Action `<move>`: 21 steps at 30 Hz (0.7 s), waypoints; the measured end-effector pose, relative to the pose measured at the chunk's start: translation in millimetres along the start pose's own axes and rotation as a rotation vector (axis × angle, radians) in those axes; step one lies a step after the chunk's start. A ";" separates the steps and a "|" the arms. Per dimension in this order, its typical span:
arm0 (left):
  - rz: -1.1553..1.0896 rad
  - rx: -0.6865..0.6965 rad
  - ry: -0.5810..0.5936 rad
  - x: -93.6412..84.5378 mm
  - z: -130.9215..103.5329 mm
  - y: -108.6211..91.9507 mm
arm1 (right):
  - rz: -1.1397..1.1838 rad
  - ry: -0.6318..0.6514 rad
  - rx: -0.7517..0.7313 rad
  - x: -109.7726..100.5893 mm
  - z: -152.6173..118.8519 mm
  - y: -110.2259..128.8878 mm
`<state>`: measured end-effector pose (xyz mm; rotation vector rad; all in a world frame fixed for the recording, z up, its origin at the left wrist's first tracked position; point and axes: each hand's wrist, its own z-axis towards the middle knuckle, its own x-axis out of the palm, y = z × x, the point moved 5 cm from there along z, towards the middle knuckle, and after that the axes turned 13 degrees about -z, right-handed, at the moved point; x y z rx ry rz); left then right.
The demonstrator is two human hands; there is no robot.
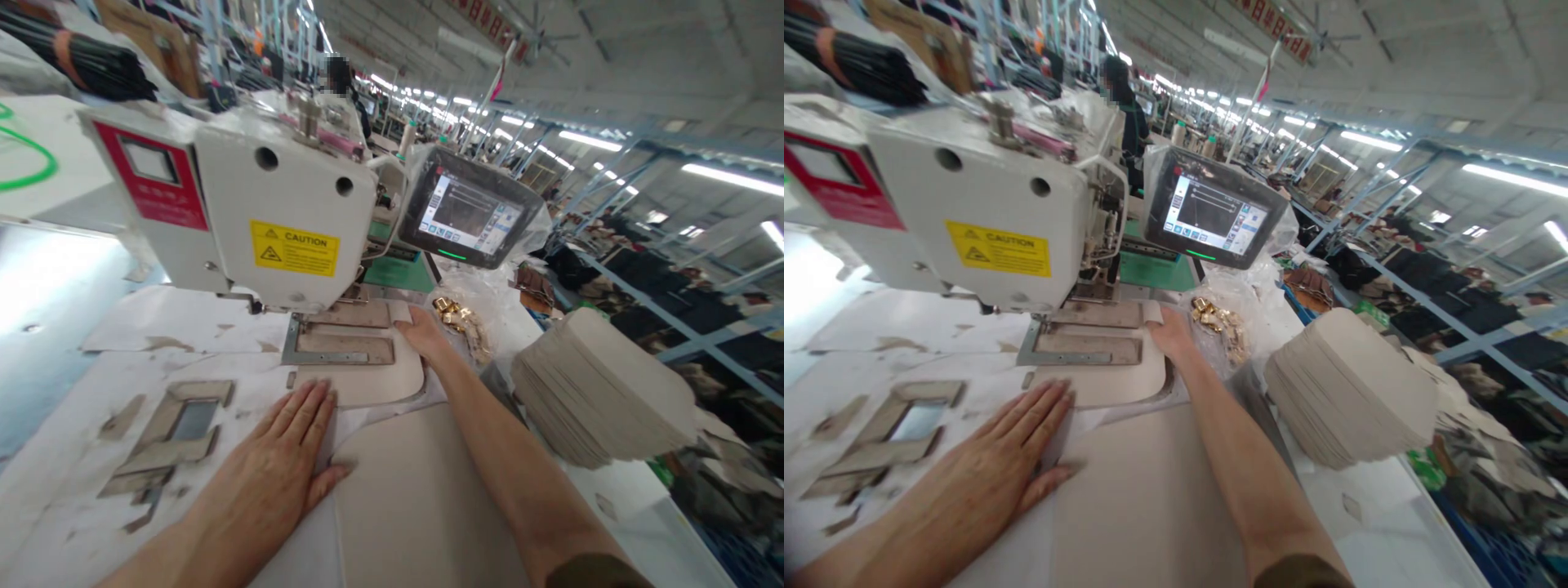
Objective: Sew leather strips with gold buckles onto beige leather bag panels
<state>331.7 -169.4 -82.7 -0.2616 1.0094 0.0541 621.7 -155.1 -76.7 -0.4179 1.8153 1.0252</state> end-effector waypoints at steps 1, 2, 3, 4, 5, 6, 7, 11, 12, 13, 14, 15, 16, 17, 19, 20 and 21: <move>0.007 0.005 -0.002 0.6 1.1 0.7 | -0.025 -0.045 0.006 -2.5 0.2 0.0; 0.012 0.008 -0.003 1.2 2.0 1.5 | -0.048 -0.085 0.009 -4.6 0.5 0.6; 0.014 0.010 -0.005 1.6 2.6 2.4 | -0.065 -0.111 0.007 -5.9 1.1 1.9; 0.013 0.008 -0.007 2.0 2.8 3.4 | -0.079 -0.118 -0.001 -6.3 1.9 3.7; 0.008 0.010 -0.010 2.0 2.6 4.1 | -0.092 -0.123 -0.005 -6.6 2.7 5.4; 0.003 0.010 -0.014 1.9 2.1 4.7 | -0.103 -0.137 -0.008 -7.4 2.8 6.9; -0.001 0.006 -0.012 1.9 1.1 5.3 | -0.114 -0.169 -0.015 -9.7 1.5 8.3; -0.028 0.003 -0.007 0.1 -3.4 6.8 | -0.159 -0.380 -0.223 -28.3 -31.6 15.0; -0.035 0.008 -0.013 -1.0 -4.1 7.1 | -0.162 -0.373 -0.321 -30.9 -47.7 16.2; -0.038 0.020 -0.022 -2.3 -4.4 7.0 | -0.164 -0.322 -0.418 -31.2 -65.9 16.5; -0.037 0.034 -0.031 -3.7 -4.2 6.8 | -0.168 -0.229 -0.502 -28.7 -85.3 15.6; -0.032 0.048 -0.039 -5.1 -3.8 6.7 | -0.184 -0.129 -0.563 -24.4 -105.0 13.6; -0.027 0.057 -0.041 -6.3 -3.0 6.5 | -0.219 -0.041 -0.602 -18.9 -123.7 10.7; -0.025 0.063 -0.038 -7.1 -2.1 6.5 | -0.270 0.027 -0.624 -12.7 -140.0 7.5; -0.026 0.060 -0.021 -7.8 -0.4 6.9 | -0.381 0.084 -0.617 -0.6 -162.1 1.2; -0.028 0.055 -0.013 -7.8 0.2 7.2 | -0.432 0.088 -0.605 4.8 -167.7 -1.0; -0.031 0.052 -0.009 -7.4 0.4 7.4 | -0.475 0.080 -0.592 9.2 -170.4 -2.4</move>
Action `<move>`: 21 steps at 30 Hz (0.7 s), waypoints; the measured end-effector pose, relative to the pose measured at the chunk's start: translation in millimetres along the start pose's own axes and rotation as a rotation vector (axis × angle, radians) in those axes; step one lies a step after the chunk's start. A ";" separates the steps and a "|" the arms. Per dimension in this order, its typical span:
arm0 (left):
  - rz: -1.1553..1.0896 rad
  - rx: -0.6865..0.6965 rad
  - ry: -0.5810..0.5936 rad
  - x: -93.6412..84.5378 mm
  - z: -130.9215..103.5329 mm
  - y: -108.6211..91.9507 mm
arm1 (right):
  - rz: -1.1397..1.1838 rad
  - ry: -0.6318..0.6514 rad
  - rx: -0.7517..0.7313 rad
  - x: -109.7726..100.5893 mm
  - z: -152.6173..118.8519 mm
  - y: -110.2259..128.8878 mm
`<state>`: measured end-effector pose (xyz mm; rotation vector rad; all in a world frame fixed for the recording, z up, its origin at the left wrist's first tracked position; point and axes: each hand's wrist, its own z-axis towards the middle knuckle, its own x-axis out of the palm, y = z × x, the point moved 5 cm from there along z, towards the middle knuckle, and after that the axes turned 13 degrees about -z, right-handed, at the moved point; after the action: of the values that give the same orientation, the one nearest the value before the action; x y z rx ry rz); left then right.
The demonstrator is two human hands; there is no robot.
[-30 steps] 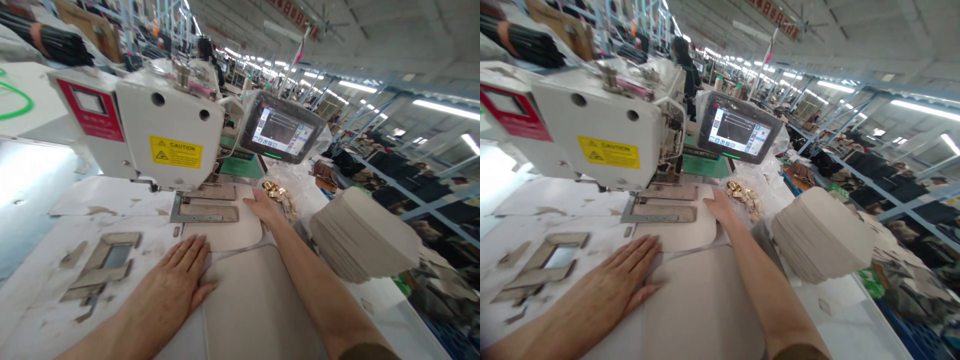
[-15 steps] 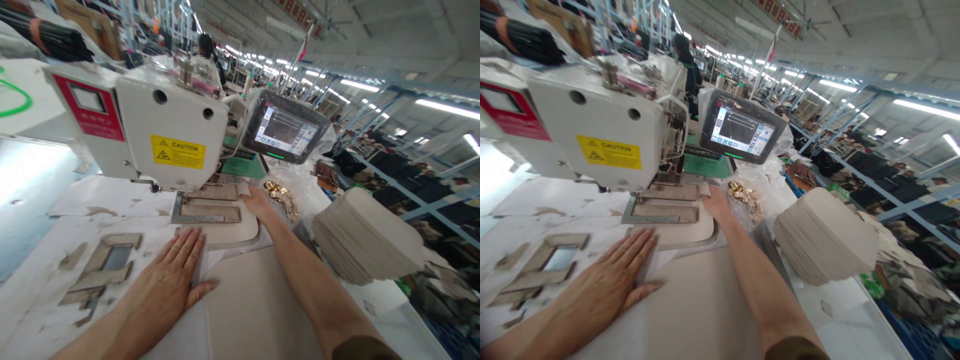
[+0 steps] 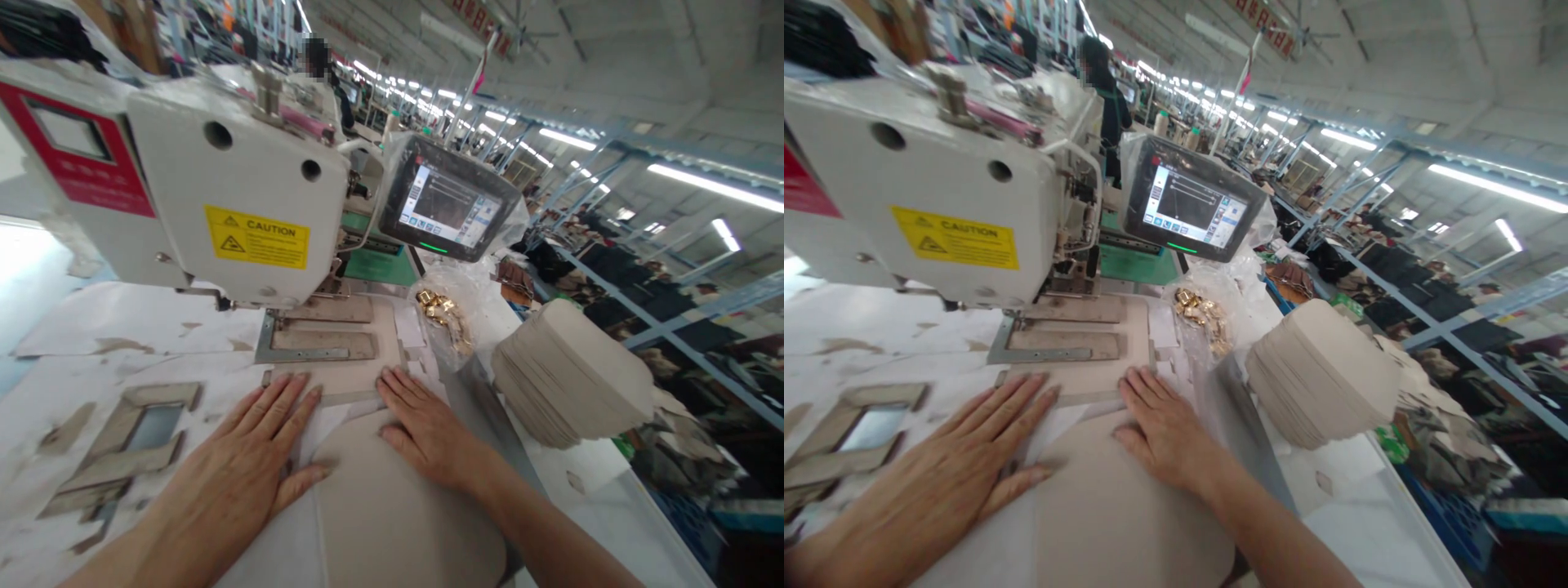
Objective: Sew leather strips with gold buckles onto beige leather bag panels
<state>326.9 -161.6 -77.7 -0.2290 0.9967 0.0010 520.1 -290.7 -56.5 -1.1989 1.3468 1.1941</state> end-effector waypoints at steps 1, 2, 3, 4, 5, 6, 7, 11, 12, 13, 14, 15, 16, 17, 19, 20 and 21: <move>-0.001 -0.002 0.002 0.7 -0.1 0.2 | -0.035 0.001 0.009 3.4 0.0 1.3; 0.000 -0.003 -0.002 1.6 -0.4 0.4 | -0.064 -0.003 0.014 5.7 1.2 1.8; 0.000 -0.005 -0.006 2.8 -0.9 0.5 | -0.085 -0.012 0.017 7.0 3.0 1.7; -0.001 -0.008 -0.011 4.3 -1.6 0.6 | -0.101 -0.026 0.020 7.4 4.7 1.2; -0.005 -0.016 -0.010 6.2 -2.1 0.8 | -0.112 -0.041 0.019 7.3 6.1 0.7; -0.010 -0.029 -0.007 7.9 -2.4 1.1 | -0.119 -0.054 0.017 7.0 7.1 0.3; -0.016 -0.045 0.000 9.3 -2.2 1.4 | -0.122 -0.064 0.013 6.7 7.6 0.0; -0.053 -0.109 0.072 8.9 4.7 1.3 | -0.092 -0.094 -0.011 6.4 6.2 -1.1; -0.067 -0.126 0.094 7.4 7.9 1.3 | -0.077 -0.108 -0.020 6.0 5.5 -1.6; -0.085 -0.141 0.118 5.8 11.3 1.4 | -0.060 -0.123 -0.029 5.4 4.7 -2.1; -0.101 -0.156 0.138 4.3 14.7 1.6 | -0.041 -0.139 -0.037 4.6 4.0 -2.9; -0.112 -0.170 0.156 3.0 17.8 2.0 | -0.021 -0.155 -0.044 3.7 3.5 -3.7; -0.117 -0.181 0.173 2.2 20.2 2.6 | -0.001 -0.169 -0.050 2.6 3.1 -4.5; -0.114 -0.187 0.186 1.8 21.9 3.1 | 0.016 -0.182 -0.052 1.5 2.9 -5.1; -0.093 -0.186 0.199 1.8 23.0 3.8 | 0.039 -0.201 -0.050 -0.5 2.7 -5.1; -0.081 -0.179 0.197 1.9 22.7 3.9 | 0.044 -0.206 -0.049 -1.1 2.6 -4.2; -0.070 -0.169 0.195 2.1 22.0 3.7 | 0.047 -0.209 -0.046 -1.3 2.3 -2.6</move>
<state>345.9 -154.0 -68.7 -0.4255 1.1834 -0.0009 522.9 -288.5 -55.6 -1.0472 1.2020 1.3515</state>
